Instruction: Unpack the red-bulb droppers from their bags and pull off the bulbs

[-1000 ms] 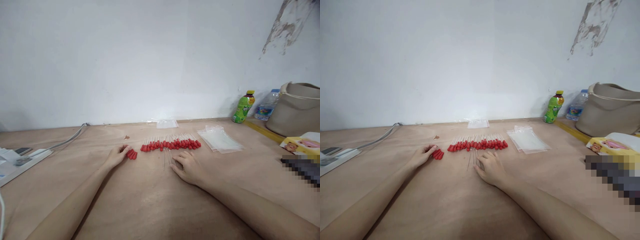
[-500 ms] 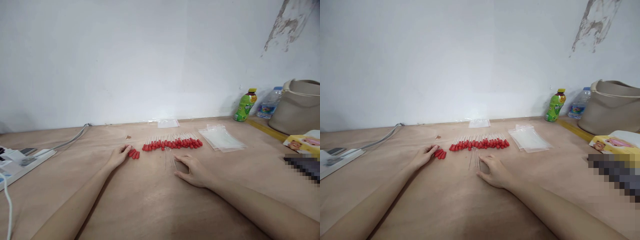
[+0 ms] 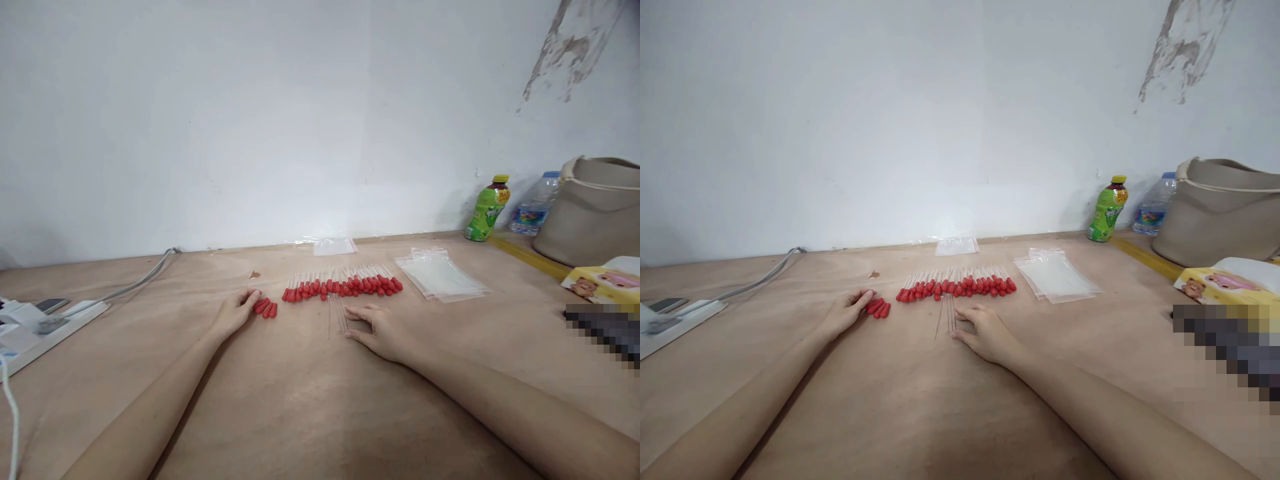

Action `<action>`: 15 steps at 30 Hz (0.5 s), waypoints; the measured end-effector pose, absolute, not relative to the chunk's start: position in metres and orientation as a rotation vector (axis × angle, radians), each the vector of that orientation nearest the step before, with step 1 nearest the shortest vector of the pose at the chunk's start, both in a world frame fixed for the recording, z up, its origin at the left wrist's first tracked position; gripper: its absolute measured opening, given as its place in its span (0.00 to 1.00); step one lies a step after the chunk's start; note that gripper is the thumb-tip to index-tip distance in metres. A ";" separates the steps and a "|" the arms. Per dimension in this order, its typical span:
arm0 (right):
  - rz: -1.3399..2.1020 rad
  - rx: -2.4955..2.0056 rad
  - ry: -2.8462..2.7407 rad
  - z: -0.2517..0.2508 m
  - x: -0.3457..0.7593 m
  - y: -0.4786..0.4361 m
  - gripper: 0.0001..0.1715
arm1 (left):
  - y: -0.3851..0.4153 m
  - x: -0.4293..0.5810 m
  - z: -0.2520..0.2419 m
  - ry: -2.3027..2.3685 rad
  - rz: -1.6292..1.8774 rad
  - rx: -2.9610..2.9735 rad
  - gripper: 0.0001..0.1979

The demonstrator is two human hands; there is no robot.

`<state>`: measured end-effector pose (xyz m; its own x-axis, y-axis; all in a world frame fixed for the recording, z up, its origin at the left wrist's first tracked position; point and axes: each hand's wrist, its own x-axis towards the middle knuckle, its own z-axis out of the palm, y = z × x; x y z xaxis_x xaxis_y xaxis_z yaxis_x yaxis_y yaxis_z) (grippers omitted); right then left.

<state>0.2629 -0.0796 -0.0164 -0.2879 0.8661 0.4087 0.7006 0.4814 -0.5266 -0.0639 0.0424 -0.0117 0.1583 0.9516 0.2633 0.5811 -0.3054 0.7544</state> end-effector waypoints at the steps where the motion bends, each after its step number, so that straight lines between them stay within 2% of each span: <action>1: 0.322 -1.292 -2.072 -0.016 0.262 -0.080 0.22 | 0.042 -0.064 -0.011 1.457 1.007 1.956 0.22; 15: 0.417 -1.249 -2.045 -0.014 0.265 -0.084 0.25 | 0.044 -0.067 -0.012 1.521 1.004 2.001 0.26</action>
<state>0.2651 -0.0843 -0.0144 -0.2949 0.8712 0.3925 0.6477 0.4843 -0.5882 -0.0669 0.0443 -0.0124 0.1356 0.9485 0.2861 0.6357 -0.3048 0.7092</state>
